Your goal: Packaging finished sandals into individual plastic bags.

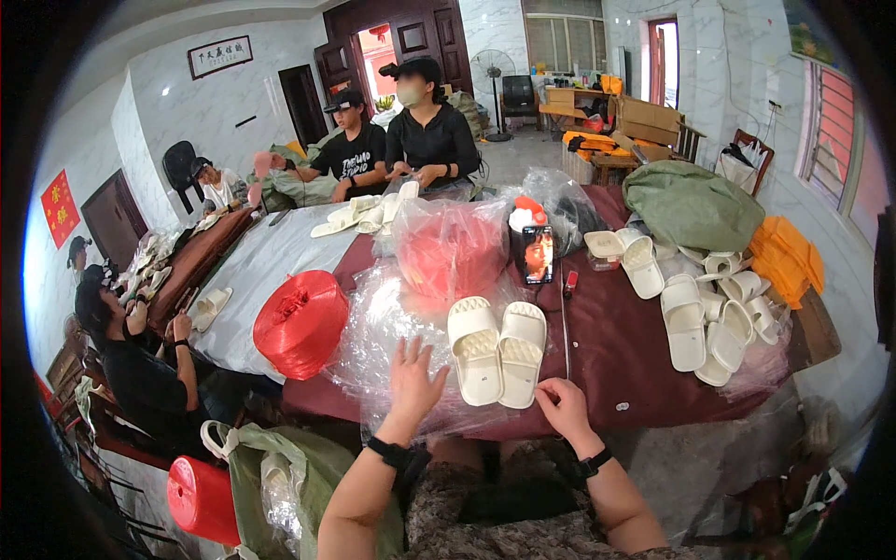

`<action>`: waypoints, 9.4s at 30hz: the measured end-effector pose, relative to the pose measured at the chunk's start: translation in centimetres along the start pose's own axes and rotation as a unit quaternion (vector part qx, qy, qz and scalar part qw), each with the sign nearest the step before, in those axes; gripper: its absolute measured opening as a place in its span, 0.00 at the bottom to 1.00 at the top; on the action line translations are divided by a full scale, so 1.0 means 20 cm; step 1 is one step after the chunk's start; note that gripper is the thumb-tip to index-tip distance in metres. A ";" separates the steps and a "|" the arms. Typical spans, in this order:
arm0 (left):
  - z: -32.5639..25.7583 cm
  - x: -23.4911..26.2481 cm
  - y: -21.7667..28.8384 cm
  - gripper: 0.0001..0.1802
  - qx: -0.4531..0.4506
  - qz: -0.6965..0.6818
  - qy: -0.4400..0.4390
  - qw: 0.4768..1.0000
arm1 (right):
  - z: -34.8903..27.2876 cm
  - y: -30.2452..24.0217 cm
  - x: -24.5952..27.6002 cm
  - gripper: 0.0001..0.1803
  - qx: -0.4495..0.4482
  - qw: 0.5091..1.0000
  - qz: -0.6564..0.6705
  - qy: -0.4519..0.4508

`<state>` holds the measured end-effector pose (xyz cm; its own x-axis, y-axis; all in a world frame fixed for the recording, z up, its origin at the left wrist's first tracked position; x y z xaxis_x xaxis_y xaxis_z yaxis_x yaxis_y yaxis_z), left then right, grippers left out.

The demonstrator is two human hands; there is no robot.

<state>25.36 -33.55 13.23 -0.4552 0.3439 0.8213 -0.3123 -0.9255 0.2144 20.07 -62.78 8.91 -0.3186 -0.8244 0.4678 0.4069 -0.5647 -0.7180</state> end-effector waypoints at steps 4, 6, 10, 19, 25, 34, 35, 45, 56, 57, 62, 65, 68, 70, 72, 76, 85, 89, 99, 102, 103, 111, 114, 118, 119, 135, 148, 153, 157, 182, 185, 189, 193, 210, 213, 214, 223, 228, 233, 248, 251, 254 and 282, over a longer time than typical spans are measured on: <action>-0.16 0.00 -0.20 0.42 0.047 0.062 -0.107 0.991 | 0.10 -0.09 -0.03 0.11 -0.040 0.997 -0.011 -0.063; -0.23 -0.05 -0.26 0.42 0.056 0.051 -0.146 0.986 | 0.19 -0.16 -0.09 0.13 -0.037 0.994 -0.044 -0.097; -0.28 -0.12 -0.26 0.43 0.058 0.058 -0.192 0.978 | 0.40 -0.09 -0.38 0.30 -0.038 0.958 -0.241 -0.153; -0.28 -0.14 -0.23 0.34 0.058 0.073 -0.212 0.973 | 0.55 -0.07 -0.63 0.34 -0.129 0.938 -0.307 -0.095; -0.25 -0.20 -0.16 0.25 0.037 0.100 -0.218 0.970 | 0.59 0.07 -0.55 0.28 -0.131 0.947 -0.291 -0.017; -0.39 -0.19 0.07 0.30 0.016 0.094 -0.175 0.980 | 0.37 0.12 -0.27 0.27 -0.097 0.949 -0.275 -0.117; -0.40 -0.19 0.11 0.31 0.017 0.102 -0.162 0.981 | 0.32 0.11 -0.23 0.27 -0.096 0.953 -0.259 -0.125; -0.60 -0.12 0.42 0.32 -0.045 0.077 -0.197 0.976 | -0.10 -0.16 0.13 0.20 -0.059 0.974 -0.211 -0.061; -0.47 0.14 0.15 0.21 -0.006 -0.157 -0.120 0.980 | -0.25 -0.13 0.52 0.15 -0.124 0.991 -0.020 0.047; -0.48 0.13 0.12 0.17 0.076 -0.185 -0.151 0.968 | -0.26 -0.13 0.52 0.15 -0.124 0.991 -0.020 0.047; -0.47 0.14 0.12 0.10 0.085 -0.182 -0.018 0.980 | -0.25 -0.32 0.45 0.15 -0.120 0.984 0.131 0.017; -0.41 0.15 0.17 0.11 0.096 -0.202 -0.025 0.974 | -0.25 -0.43 0.34 0.13 0.029 0.993 0.078 -0.083; -0.37 0.16 0.17 0.12 0.121 -0.231 -0.038 0.965 | -0.23 -0.47 0.22 0.14 0.039 0.979 -0.011 -0.201; -0.34 0.18 0.18 0.14 0.103 -0.215 -0.036 0.971 | -0.20 -0.45 0.18 0.15 0.039 0.975 -0.088 -0.201; -0.32 0.18 0.17 0.14 0.082 -0.219 -0.018 0.972 | -0.16 -0.42 0.14 0.18 0.064 0.970 -0.172 -0.160; -0.27 0.21 0.23 0.16 0.032 -0.203 0.006 0.979 | -0.08 -0.41 0.03 0.20 0.067 0.952 -0.229 -0.194; -0.21 0.15 0.24 0.18 -0.009 -0.172 -0.007 0.985 | 0.03 -0.38 -0.21 0.21 0.068 0.956 -0.235 -0.163; -0.22 0.18 0.34 0.20 -0.039 -0.181 -0.043 0.982 | 0.06 -0.39 -0.26 0.20 0.101 0.957 -0.232 -0.140; -0.38 0.38 0.58 0.23 -0.120 -0.296 -0.058 0.946 | 0.04 -0.32 -0.35 0.18 0.108 0.971 -0.189 -0.097; -0.39 0.42 0.59 0.28 -0.079 -0.261 -0.165 0.948 | 0.03 -0.29 -0.33 0.19 0.036 0.978 -0.192 -0.072; -0.39 0.43 0.59 0.28 -0.079 -0.261 -0.164 0.948 | 0.04 -0.31 -0.34 0.19 0.047 0.975 -0.198 -0.095; -0.42 0.54 0.67 0.38 -0.184 -0.380 -0.232 0.876 | 0.22 -0.42 -0.44 0.23 -0.005 0.977 -0.206 -0.050; -0.44 0.55 0.59 0.37 -0.155 -0.367 -0.259 0.880 | 0.33 -0.42 -0.53 0.25 -0.015 0.975 -0.221 -0.013; -0.45 0.52 0.46 0.31 -0.088 -0.308 -0.165 0.933 | 0.41 -0.36 -0.66 0.29 -0.023 0.974 -0.225 0.000; -0.45 0.51 0.42 0.29 -0.062 -0.268 -0.103 0.956 | 0.41 -0.34 -0.68 0.31 0.013 0.965 -0.258 0.035; -0.24 1.44 0.63 0.27 -0.116 -0.655 0.095 0.741 | -0.13 -0.67 -0.10 0.12 0.189 0.936 -0.003 -0.296; -0.18 1.65 0.85 0.10 0.082 -0.576 0.239 0.778 | 0.05 0.31 0.11 0.17 -0.213 0.970 0.087 0.078; -0.08 1.71 0.72 0.21 -0.115 -0.647 0.140 0.741 | 0.08 0.28 0.07 0.19 -0.167 0.972 0.131 0.099; 0.00 1.72 0.68 0.32 -0.279 -0.689 0.056 0.666 | 0.07 0.30 0.11 0.17 -0.172 0.977 0.088 0.087; -0.24 1.81 0.73 0.54 -0.341 -0.656 -0.094 0.667 | 0.05 0.28 0.10 0.17 -0.140 0.983 0.069 0.094; -0.24 1.83 0.76 0.55 -0.299 -0.667 -0.091 0.677 | 0.06 0.28 0.10 0.16 -0.181 0.978 0.075 0.065; -0.22 1.85 0.74 0.51 -0.297 -0.687 -0.069 0.659 | 0.06 0.22 0.09 0.16 -0.184 0.979 0.070 0.058; -0.23 1.85 0.75 0.49 -0.306 -0.684 -0.037 0.661 | 0.06 0.24 0.10 0.17 -0.163 0.983 0.041 0.069; -0.33 1.93 0.70 0.39 -0.244 -0.678 -0.048 0.692 | 0.06 0.28 0.07 0.16 -0.172 0.980 0.077 0.062; -0.33 1.90 0.74 0.40 -0.255 -0.682 -0.007 0.685 | 0.06 0.27 0.10 0.16 -0.177 0.982 0.034 0.060; -0.33 1.89 0.76 0.40 -0.259 -0.684 0.006 0.682 | 0.06 0.29 0.11 0.16 -0.182 0.981 0.039 0.053; -0.30 1.87 0.80 0.43 -0.283 -0.705 0.046 0.649 | 0.05 0.31 0.09 0.17 -0.165 0.982 0.051 0.072; -0.26 1.89 0.79 0.43 -0.289 -0.714 0.034 0.637 | 0.06 0.30 0.10 0.18 -0.172 0.982 0.055 0.061; -0.29 1.58 0.68 0.28 -0.201 -0.673 0.172 0.691 | 0.06 0.28 0.06 0.17 -0.188 0.979 0.059 0.048; -0.51 0.30 0.13 0.48 -0.063 0.013 -0.115 0.991 | 0.09 0.07 0.15 0.38 0.077 0.985 -0.137 -0.078; -0.56 0.23 0.18 0.40 -0.173 -0.052 -0.116 0.977 | 0.09 -0.05 0.16 0.34 0.116 0.972 -0.137 -0.150; -0.58 0.25 0.18 0.26 -0.164 -0.141 -0.081 0.973 | 0.07 -0.11 0.17 0.20 0.247 0.940 -0.148 -0.183; -0.94 -0.20 -0.19 0.30 0.447 -0.658 -0.224 0.563 | -0.08 -0.05 -0.06 0.21 -0.117 0.970 -0.206 -0.047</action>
<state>12.71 -28.43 -0.83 -0.0015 0.9359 -0.3523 0.5013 0.3055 0.8095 18.64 -61.12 8.31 -0.3283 -0.5361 0.7777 0.0520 -0.8323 -0.5519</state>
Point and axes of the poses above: each hand's wrist, its own z-axis towards the middle knuckle, its own x-axis out of the back of the hand, y = z × x, the point moved 4 cm from there along z, towards the middle knuckle, and after that the axes turned 3 degrees about -z, right-handed, at the moved point
